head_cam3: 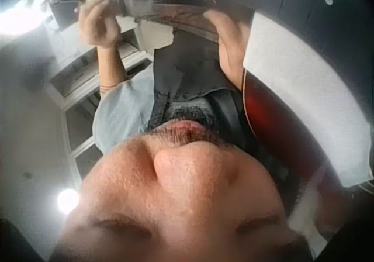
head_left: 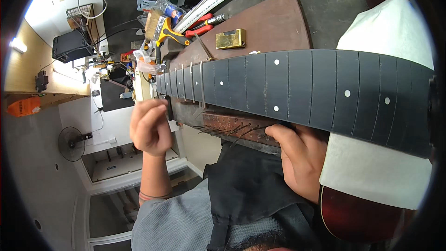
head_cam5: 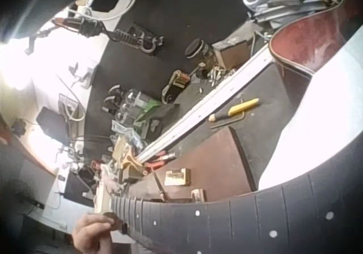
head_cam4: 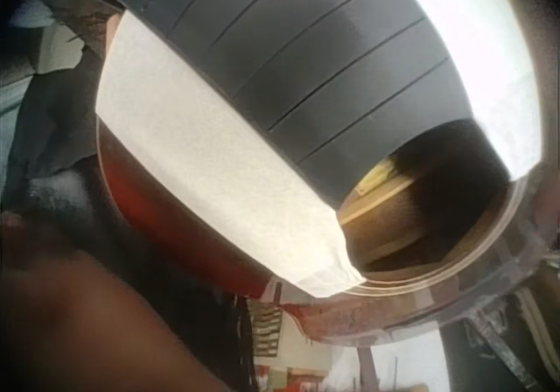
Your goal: The person grinds a small metal fret on a bench grinder, then installs it into a slot on a guitar neck. They use a hammer and a metal punch to seat the fret, followed by applying glue to the fret slot. The person then selects a small white circular inlay from a parts box and grinds it on the bench grinder.
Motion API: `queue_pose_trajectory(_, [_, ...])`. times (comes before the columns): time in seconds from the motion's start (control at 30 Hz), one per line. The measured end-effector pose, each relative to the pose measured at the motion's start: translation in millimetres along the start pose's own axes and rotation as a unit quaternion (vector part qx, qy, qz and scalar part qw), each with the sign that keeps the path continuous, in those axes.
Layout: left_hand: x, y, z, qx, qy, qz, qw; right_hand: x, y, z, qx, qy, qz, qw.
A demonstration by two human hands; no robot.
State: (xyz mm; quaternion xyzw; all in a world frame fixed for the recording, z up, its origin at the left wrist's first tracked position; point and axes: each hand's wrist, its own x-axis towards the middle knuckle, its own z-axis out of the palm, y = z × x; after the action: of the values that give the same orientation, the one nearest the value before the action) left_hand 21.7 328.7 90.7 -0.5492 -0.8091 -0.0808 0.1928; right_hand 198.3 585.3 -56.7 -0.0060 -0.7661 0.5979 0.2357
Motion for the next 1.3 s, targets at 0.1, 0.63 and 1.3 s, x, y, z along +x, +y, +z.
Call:
queue_pose_trajectory(0.1, [34.5,10.3,-0.6,-0.088,-0.030,-0.036,0.995,1.0,1.0,0.3,0.014,0.001,0.002,1.000])
queue_pose_trajectory(0.63, [70.0,0.5,37.7,-0.331,-0.081,-0.019,0.940,-1.7,0.9,2.5,0.005,0.002,0.048,0.999])
queue_pose_trajectory(1.3, [-63.9,-217.9,-94.2,-0.272,0.193,-0.421,0.843,-4.0,-8.4,26.5,-0.125,0.061,0.113,0.984])
